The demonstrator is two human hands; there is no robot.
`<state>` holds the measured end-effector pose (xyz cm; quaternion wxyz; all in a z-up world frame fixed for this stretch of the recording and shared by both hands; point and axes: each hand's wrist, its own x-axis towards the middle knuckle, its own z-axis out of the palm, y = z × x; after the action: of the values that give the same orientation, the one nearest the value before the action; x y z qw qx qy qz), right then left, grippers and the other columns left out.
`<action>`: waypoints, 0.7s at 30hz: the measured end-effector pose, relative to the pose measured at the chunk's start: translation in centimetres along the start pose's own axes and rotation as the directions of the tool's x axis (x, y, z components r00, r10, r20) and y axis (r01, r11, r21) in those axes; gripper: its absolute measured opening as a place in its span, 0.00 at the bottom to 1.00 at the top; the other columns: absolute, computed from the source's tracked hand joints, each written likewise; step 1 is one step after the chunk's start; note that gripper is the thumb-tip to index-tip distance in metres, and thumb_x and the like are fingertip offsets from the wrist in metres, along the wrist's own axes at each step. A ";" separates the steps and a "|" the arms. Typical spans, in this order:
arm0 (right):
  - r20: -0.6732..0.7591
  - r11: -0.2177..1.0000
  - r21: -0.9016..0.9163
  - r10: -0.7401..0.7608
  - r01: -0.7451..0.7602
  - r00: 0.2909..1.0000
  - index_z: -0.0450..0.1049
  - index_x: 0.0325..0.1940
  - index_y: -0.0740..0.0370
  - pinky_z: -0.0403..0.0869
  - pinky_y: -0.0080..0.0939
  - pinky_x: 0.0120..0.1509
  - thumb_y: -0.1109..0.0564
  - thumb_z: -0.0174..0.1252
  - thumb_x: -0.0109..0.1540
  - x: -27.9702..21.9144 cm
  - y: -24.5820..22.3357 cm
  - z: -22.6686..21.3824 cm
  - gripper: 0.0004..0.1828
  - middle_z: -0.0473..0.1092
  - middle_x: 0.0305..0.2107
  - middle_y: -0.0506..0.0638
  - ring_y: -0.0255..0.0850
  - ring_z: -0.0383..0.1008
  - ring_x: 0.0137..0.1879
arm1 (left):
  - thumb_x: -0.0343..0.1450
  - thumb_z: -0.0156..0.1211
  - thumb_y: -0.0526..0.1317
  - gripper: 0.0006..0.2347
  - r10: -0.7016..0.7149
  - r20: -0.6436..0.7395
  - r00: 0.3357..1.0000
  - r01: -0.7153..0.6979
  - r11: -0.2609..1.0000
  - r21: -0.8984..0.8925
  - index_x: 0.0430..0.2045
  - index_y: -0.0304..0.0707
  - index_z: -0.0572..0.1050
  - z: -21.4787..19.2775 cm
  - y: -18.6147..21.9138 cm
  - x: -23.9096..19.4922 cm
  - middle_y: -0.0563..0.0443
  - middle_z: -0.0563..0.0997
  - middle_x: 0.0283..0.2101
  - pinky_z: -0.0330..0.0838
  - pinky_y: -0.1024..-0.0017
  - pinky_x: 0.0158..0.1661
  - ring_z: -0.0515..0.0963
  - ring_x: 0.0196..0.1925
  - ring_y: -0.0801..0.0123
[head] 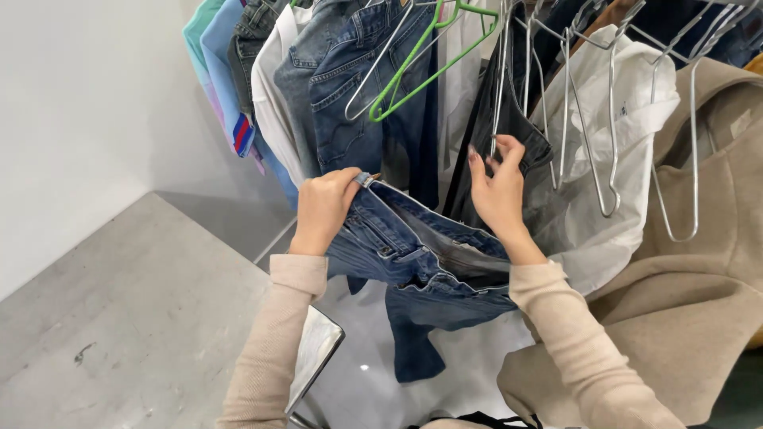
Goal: The person removes a pair of jeans from a plastic bag on a metal table, unfolds them, and places them on a hanger. They then hang the jeans on a clothing rack alongside other garments.
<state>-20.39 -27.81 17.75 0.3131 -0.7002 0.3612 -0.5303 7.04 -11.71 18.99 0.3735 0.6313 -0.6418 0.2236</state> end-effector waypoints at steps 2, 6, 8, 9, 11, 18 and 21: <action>-0.043 0.996 -0.078 -0.050 0.047 0.998 0.50 0.68 0.61 0.81 0.64 0.59 0.56 0.61 0.74 1.6 -0.2 1.0 0.28 0.63 0.65 0.76 0.77 0.72 0.64 | 0.75 0.67 0.38 0.05 0.024 -0.026 0.999 -0.025 1.000 -0.008 0.41 0.52 0.85 0.0 0.4 1.1 0.54 0.88 0.33 0.82 0.64 0.34 0.88 0.34 0.55; -0.045 0.977 -0.148 -0.163 0.155 0.986 0.42 0.76 0.69 0.67 0.72 0.76 0.63 0.63 0.72 5.5 1.7 1.7 0.39 0.58 0.64 0.88 0.82 0.58 0.75 | 0.75 0.68 0.35 0.05 0.056 -0.087 0.995 -0.059 0.998 -0.037 0.42 0.48 0.85 -0.6 1.2 2.7 0.53 0.89 0.34 0.83 0.66 0.35 0.89 0.35 0.56; 0.029 0.983 -0.171 -0.066 0.070 0.997 0.48 0.77 0.64 0.65 0.71 0.78 0.53 0.68 0.70 7.3 3.8 2.3 0.41 0.59 0.66 0.84 0.78 0.59 0.76 | 0.75 0.69 0.34 0.06 0.061 -0.088 0.994 -0.065 0.997 -0.041 0.42 0.46 0.85 -1.4 1.8 2.9 0.52 0.89 0.34 0.83 0.66 0.34 0.89 0.35 0.55; 0.096 0.980 -0.199 0.025 -0.005 0.995 0.54 0.77 0.60 0.63 0.70 0.80 0.42 0.73 0.68 8.6 4.7 2.7 0.45 0.60 0.69 0.80 0.74 0.60 0.77 | 0.74 0.69 0.33 0.06 0.072 -0.096 0.993 -0.077 0.996 -0.043 0.43 0.44 0.85 -1.7 2.0 3.3 0.50 0.88 0.34 0.83 0.66 0.34 0.89 0.35 0.54; 0.116 0.989 -0.114 0.103 -0.090 0.988 0.56 0.78 0.60 0.64 0.70 0.78 0.33 0.71 0.67 8.1 2.8 3.5 0.48 0.58 0.70 0.81 0.75 0.59 0.77 | 0.74 0.70 0.34 0.06 0.059 -0.096 0.994 -0.062 0.998 -0.031 0.42 0.47 0.85 -1.4 1.6 3.1 0.54 0.88 0.34 0.82 0.69 0.34 0.89 0.35 0.57; 0.115 0.952 0.053 0.295 -0.303 0.948 0.66 0.77 0.47 0.81 0.62 0.61 0.20 0.75 0.59 10.3 4.9 9.9 0.53 0.60 0.71 0.75 0.71 0.67 0.73 | 0.73 0.69 0.33 0.08 0.009 -0.102 0.995 -0.012 1.000 -0.026 0.43 0.49 0.85 -0.7 0.8 2.3 0.55 0.89 0.35 0.83 0.67 0.35 0.89 0.37 0.56; 0.132 0.893 0.233 0.362 -0.384 0.923 0.70 0.72 0.50 0.86 0.56 0.45 0.32 0.78 0.61 8.6 -0.6 9.9 0.43 0.55 0.72 0.73 0.70 0.72 0.70 | 0.73 0.69 0.32 0.09 -0.017 -0.090 0.996 0.013 0.999 -0.053 0.43 0.50 0.85 -1.1 1.5 2.0 0.56 0.89 0.36 0.83 0.67 0.36 0.89 0.38 0.56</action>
<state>-9.18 -34.16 20.33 0.5115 -0.5937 0.4041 -0.4719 5.92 -11.99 21.54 0.4204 0.6152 -0.6252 0.2322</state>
